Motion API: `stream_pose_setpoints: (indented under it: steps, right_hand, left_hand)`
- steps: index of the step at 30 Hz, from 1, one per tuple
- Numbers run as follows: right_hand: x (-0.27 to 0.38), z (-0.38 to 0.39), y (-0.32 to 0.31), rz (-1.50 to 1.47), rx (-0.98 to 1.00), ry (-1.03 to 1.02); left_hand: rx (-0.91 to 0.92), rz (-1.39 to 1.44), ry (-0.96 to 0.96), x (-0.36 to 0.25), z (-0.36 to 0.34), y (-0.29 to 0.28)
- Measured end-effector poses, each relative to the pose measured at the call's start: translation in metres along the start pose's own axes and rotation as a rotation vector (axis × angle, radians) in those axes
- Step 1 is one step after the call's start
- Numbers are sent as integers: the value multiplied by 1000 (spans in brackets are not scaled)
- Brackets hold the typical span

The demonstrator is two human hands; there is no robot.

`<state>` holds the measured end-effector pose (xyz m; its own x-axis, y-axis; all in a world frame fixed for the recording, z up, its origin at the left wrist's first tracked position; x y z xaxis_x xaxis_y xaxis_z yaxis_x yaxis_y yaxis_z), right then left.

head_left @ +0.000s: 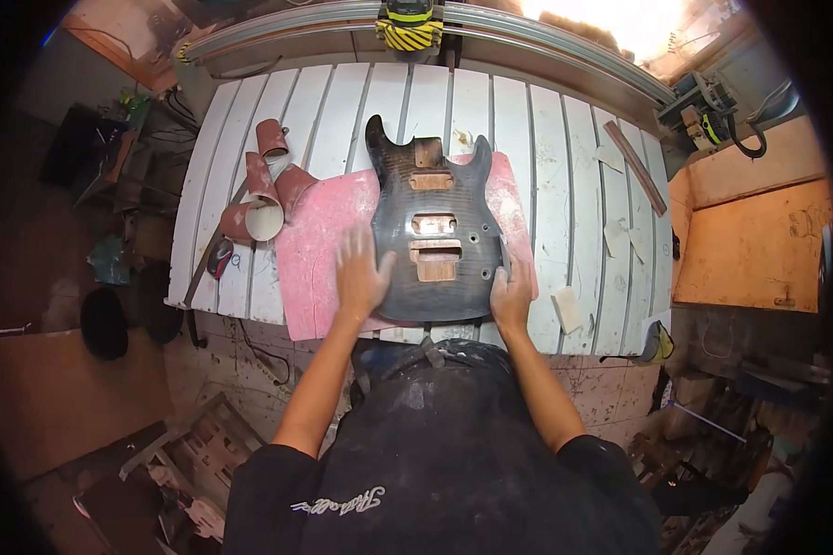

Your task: The person sands the body of an electric guitar using a small sanding block, rubbing it over the front surface and into the pickup cavities.

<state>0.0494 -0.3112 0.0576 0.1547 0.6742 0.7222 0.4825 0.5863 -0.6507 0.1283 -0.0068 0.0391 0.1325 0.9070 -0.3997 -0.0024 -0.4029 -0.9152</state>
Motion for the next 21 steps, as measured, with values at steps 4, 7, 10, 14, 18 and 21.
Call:
stream_pose_setpoints:
  steps: [4, 7, 10, 14, 18, 21]
  right_hand:
    - [6, -1, 5, 34, -85, -221]
    - [5, 0, 4, 56, -90, -215]
    - [7, 0, 5, 50, -82, -231]
    - [5, 0, 6, 84, -69, -221]
    - [3, 0, 6, 99, -43, -221]
    - [10, -4, 8, 121, 13, -205]
  left_hand:
    - [-24, 34, -109, 30, 4, 13]
    - [-43, 272, -150, 22, 37, 15]
    - [-95, 374, -211, 29, 70, 17]
    - [-104, 449, -241, 35, 76, 11]
    - [-146, 396, -343, 48, 48, 3]
    - [-194, 421, -358, 64, 29, 5]
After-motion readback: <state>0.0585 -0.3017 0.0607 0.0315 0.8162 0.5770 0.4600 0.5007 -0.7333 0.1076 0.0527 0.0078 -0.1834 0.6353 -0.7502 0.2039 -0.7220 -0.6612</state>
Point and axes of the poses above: each hand's wrist, its own z-axis away from the middle knuckle, its own y-axis out of the palm, x = y × z, the point moved 6 cm from there along -z, towards the middle knuckle, and after that the axes turned 2 degrees about -x, right-handed, at the moved point
